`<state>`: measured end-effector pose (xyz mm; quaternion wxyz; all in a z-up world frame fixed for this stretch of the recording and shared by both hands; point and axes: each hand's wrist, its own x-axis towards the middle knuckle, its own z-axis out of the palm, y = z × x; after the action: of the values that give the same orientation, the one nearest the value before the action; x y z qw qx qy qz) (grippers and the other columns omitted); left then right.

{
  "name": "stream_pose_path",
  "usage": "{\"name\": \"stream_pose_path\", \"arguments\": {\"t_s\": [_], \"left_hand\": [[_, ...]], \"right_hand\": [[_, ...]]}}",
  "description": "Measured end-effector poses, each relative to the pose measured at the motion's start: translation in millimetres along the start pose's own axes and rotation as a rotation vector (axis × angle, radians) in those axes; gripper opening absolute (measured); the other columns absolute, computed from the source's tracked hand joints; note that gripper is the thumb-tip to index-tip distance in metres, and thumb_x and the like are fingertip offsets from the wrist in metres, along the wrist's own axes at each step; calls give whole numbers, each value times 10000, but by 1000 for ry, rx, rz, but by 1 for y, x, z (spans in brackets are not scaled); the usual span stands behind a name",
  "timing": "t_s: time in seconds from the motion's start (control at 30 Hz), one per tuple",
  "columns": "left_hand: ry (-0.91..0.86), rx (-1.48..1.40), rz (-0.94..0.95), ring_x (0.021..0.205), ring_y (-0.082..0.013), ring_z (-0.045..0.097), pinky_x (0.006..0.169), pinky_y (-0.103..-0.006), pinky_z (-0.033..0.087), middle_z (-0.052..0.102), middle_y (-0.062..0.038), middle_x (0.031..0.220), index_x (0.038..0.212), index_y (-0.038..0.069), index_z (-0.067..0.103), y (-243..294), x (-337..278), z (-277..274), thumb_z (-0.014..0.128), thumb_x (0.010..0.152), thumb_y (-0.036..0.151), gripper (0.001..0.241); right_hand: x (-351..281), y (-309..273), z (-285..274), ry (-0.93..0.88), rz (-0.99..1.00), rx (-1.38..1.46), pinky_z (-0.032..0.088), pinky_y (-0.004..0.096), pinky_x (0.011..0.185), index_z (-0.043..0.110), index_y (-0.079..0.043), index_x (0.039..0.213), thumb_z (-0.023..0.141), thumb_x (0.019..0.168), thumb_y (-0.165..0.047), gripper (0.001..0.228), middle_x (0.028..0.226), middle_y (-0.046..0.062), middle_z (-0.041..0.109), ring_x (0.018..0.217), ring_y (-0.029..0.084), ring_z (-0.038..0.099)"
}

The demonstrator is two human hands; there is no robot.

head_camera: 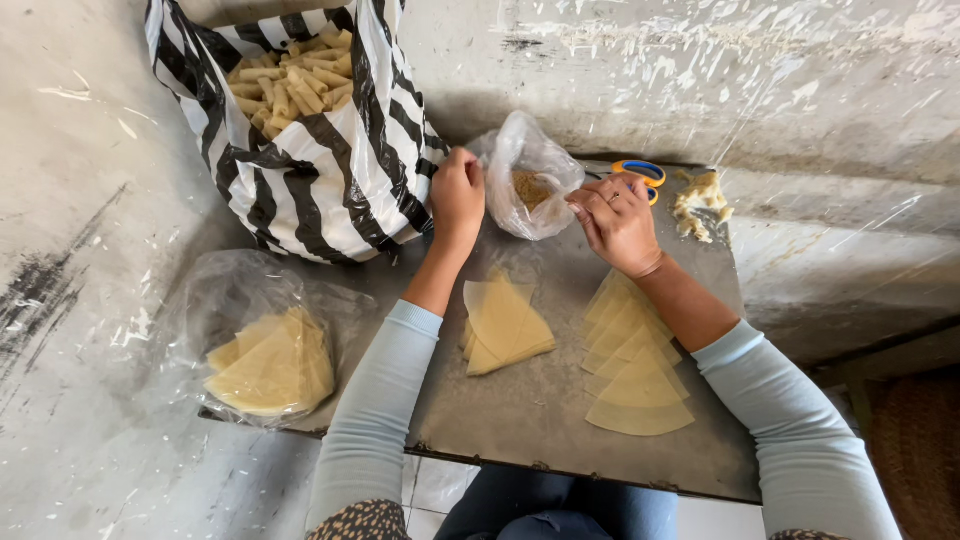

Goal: The person cuts stacks of thin dough wrappers using shears, applies a spiced filling to the resulting triangles with a spoon, and folds the wrappers into triangular snack packets.

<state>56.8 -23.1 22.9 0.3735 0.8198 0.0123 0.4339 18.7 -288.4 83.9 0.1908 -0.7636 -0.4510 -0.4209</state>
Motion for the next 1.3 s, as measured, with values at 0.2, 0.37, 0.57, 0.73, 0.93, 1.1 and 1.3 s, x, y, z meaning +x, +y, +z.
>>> {"name": "stream_pose_path", "arguments": {"t_s": [0.2,0.37,0.57,0.73,0.93,1.1,1.3], "left_hand": [[-12,-82,83,792,-304,684,694,-412,532,676,-124,886,953,43,623,39,11,-23,685,917,38,72],[-2,-151,96,802,-265,674,710,-382,539,653,-101,933,1006,44,598,49,11,-29,675,979,44,82],[85,-9,245,909,-295,668,775,-392,548,625,-121,1029,1108,36,546,68,2,-41,669,967,35,186],[-229,183,225,939,-273,656,813,-404,529,642,-87,1003,1011,59,625,97,-11,-43,740,953,108,138],[-477,511,371,1151,-289,525,927,-451,396,639,-120,1158,908,45,774,95,-27,-48,879,632,239,353],[-497,532,374,1164,-262,509,961,-442,358,646,-15,1103,782,167,802,78,-28,-41,872,749,136,83],[-618,266,184,1149,-280,478,971,-498,317,641,2,1070,811,199,813,78,-16,-54,913,671,211,172]], "right_hand": [[-3,2,2,15,29,5,404,406,878,713,-115,1047,760,987,-77,86,1055,0,706,942,216,612],[-1,0,2,14,13,6,404,408,899,716,-110,1059,756,996,-83,79,1045,10,700,941,218,612],[-10,7,8,27,158,138,480,417,879,700,-61,1063,710,1049,-80,25,1032,60,680,973,268,629],[-26,27,37,152,720,516,540,333,710,687,5,1055,578,1140,-171,224,934,104,661,796,183,655],[-41,52,60,142,1051,980,599,304,678,669,40,1068,528,1118,-246,322,844,95,656,713,145,659],[-44,42,72,6,1171,1210,624,315,742,671,61,1120,547,1081,-245,333,934,116,709,779,173,694],[-39,37,64,75,1226,1284,632,313,792,651,87,1153,563,1082,-270,375,965,135,713,841,193,730]]}}
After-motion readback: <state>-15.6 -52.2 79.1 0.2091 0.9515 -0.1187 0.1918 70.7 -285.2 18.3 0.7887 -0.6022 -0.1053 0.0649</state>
